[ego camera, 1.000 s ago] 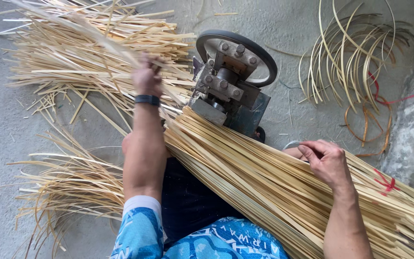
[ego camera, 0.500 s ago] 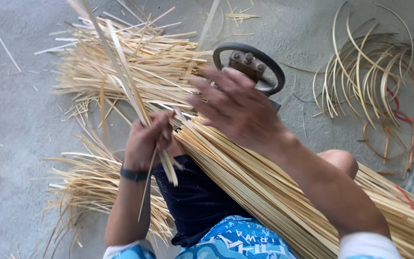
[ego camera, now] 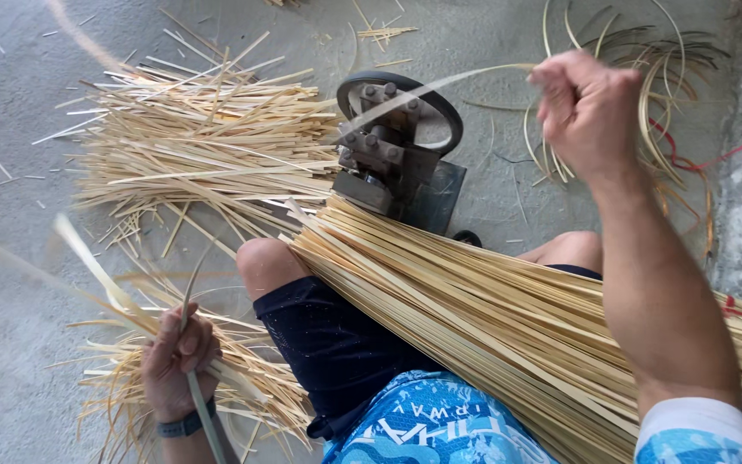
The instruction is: The person sits on the floor and feeds long bamboo strips through a bench grinder to smooth their edges. They handle the strips one at a time, guiding them through the rotating wheel and collecting the finished pieces.
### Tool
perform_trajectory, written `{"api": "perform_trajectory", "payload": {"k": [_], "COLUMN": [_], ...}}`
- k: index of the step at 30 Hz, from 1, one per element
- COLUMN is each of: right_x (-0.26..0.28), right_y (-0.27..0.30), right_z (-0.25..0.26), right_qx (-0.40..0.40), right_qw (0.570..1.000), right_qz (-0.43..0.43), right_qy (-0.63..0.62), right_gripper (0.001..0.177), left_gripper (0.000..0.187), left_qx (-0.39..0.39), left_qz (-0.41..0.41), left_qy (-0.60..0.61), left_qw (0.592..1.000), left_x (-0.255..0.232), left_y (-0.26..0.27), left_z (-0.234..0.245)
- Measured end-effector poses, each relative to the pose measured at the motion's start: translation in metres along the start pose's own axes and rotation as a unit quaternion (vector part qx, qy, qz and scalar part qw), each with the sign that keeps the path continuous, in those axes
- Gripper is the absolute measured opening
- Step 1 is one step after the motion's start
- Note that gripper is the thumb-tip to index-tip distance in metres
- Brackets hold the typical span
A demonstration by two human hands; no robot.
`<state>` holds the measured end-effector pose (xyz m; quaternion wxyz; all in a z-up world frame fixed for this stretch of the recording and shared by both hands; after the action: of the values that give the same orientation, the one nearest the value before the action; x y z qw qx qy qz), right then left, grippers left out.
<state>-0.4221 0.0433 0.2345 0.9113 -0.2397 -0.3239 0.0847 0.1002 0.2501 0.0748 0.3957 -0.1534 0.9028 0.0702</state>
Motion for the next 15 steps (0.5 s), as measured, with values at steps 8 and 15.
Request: {"api": "perform_trajectory", "payload": {"k": [8, 15], "right_x": [-0.002, -0.018], "right_y": [0.048, 0.065], "right_z": [-0.041, -0.044], "right_qx": [0.13, 0.199], "right_qw": [0.86, 0.786], "right_qz": [-0.257, -0.188], "right_qy": [-0.422, -0.554], "right_gripper": [0.026, 0.045], "left_gripper": [0.028, 0.033], "left_qx": [0.058, -0.011], "left_qz": [-0.01, -0.117], "left_qy": [-0.011, 0.062], "left_qw": [0.998, 0.991], "left_x": [0.052, 0.012], "left_y": [-0.007, -0.016], "left_z": [-0.042, -0.021]}}
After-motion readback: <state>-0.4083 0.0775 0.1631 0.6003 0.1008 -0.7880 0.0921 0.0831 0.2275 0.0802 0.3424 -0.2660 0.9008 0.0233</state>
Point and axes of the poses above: each hand's wrist, its own y-axis away from the middle knuckle, its own z-axis out of the back of the hand, x = y × z, the point moved 7 cm from there along -y, towards the middle knuckle, and after that the axes turned 15 degrees about -z, right-handed, at the moved point
